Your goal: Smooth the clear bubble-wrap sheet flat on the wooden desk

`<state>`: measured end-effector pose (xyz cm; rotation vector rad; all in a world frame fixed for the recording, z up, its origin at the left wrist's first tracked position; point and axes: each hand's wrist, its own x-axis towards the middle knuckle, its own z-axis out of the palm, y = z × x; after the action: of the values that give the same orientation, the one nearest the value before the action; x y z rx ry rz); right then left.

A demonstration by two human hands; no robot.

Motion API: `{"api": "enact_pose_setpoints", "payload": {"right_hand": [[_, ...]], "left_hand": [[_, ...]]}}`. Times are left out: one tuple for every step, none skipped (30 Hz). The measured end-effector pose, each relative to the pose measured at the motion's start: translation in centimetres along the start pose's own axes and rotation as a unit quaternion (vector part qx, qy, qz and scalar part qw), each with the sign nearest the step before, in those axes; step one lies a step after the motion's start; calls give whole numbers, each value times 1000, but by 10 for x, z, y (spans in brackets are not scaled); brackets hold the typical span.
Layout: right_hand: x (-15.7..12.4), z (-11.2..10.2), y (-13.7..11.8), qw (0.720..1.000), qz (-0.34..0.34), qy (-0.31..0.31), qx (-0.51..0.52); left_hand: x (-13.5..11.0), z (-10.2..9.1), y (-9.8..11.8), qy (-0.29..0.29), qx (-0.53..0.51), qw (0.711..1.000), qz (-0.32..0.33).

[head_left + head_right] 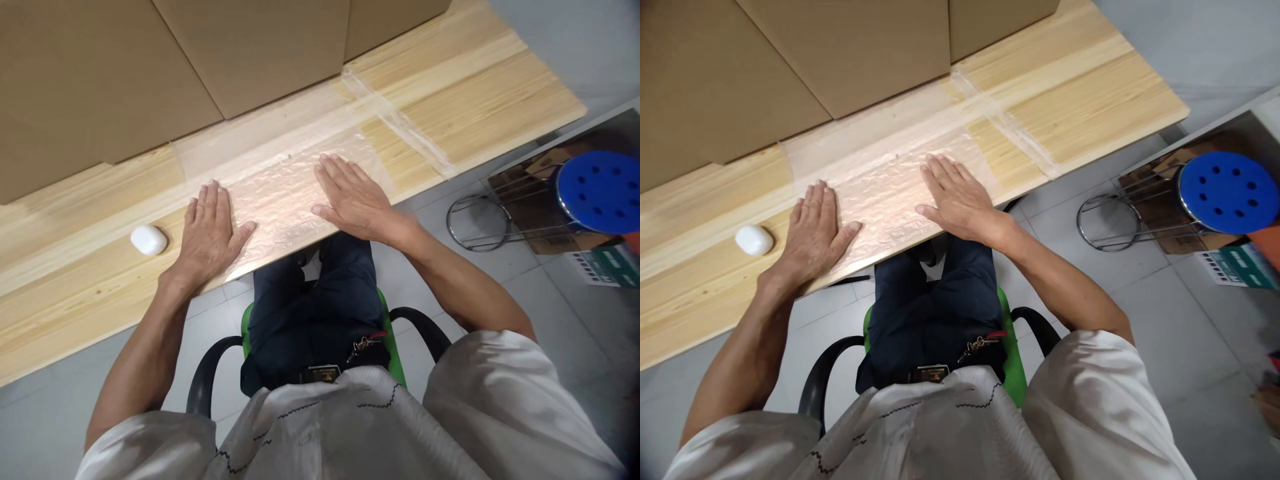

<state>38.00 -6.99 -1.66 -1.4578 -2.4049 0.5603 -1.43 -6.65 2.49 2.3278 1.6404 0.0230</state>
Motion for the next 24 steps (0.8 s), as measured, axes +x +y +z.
{"api": "enact_pose_setpoints", "payload": {"right_hand": [[-5, -2, 3, 1000, 10, 2, -3], [-11, -3, 6, 1000, 21, 1, -8], [-16, -5, 8, 999, 30, -1, -14], [-21, -7, 10, 999, 39, -5, -20], [-26, -10, 11, 999, 46, -8, -25], [-31, -13, 11, 998, 52, -12, -31], [-36, -16, 11, 998, 58, -16, -36], [-41, -19, 11, 997, 64, -20, -43], [-46, -22, 11, 996, 69, -22, -50], [-50, -25, 11, 995, 74, -23, -57], [-53, -27, 11, 995, 79, -23, -63], [-57, -28, 11, 994, 83, -21, -69], [-60, -29, 12, 993, 86, -19, -73], [-64, -29, 13, 993, 89, -16, -75], [-67, -29, 15, 993, 90, -13, -76], [-70, -29, 17, 993, 90, -9, -75], [-74, -30, 19, 993, 91, -6, -74], [-77, -30, 20, 993, 92, -3, -72], [-81, -30, 22, 993, 93, -1, -71], [-84, -31, 24, 993, 96, 3, -69], [-87, -31, 26, 993, 100, 7, -68], [-89, -31, 27, 993, 102, 12, -66], [-92, -31, 29, 993, 102, 17, -64], [-94, -31, 31, 993, 99, 21, -60]], "left_hand": [[0, 0, -1, 1, -1, 1000, 1], [0, 1, -1, 1, -2, 1000, 3], [0, 1, -2, -2, -1, 1000, 4], [-1, 2, -2, -6, 0, 1000, 4], [-1, 2, -3, -9, 3, 1000, 4], [-1, 2, -3, -13, 6, 1000, 3], [-2, 3, -3, -15, 9, 1000, 4], [-2, 4, -3, -16, 11, 1000, 5], [-2, 5, -3, -16, 12, 1000, 6], [-1, 6, -4, -17, 12, 1000, 6], [-1, 7, -4, -17, 11, 1000, 7], [-1, 8, -5, -15, 9, 1000, 8], [-1, 8, -5, -13, 8, 1000, 9], [-1, 9, -6, -10, 5, 1000, 11], [-1, 10, -6, -7, 3, 1000, 14], [-1, 10, -6, -5, 1, 1000, 16], [-1, 10, -5, -2, -1, 1000, 18], [-1, 9, -5, -1, -1, 1000, 18], [-1, 9, -4, -1, 0, 1000, 18], [0, 8, -3, -2, 3, 1000, 16], [1, 7, -2, -5, 8, 1000, 14], [1, 6, -1, -8, 14, 1000, 11], [2, 5, -1, -10, 18, 1000, 9], [2, 4, 0, -10, 21, 1000, 9]]}}
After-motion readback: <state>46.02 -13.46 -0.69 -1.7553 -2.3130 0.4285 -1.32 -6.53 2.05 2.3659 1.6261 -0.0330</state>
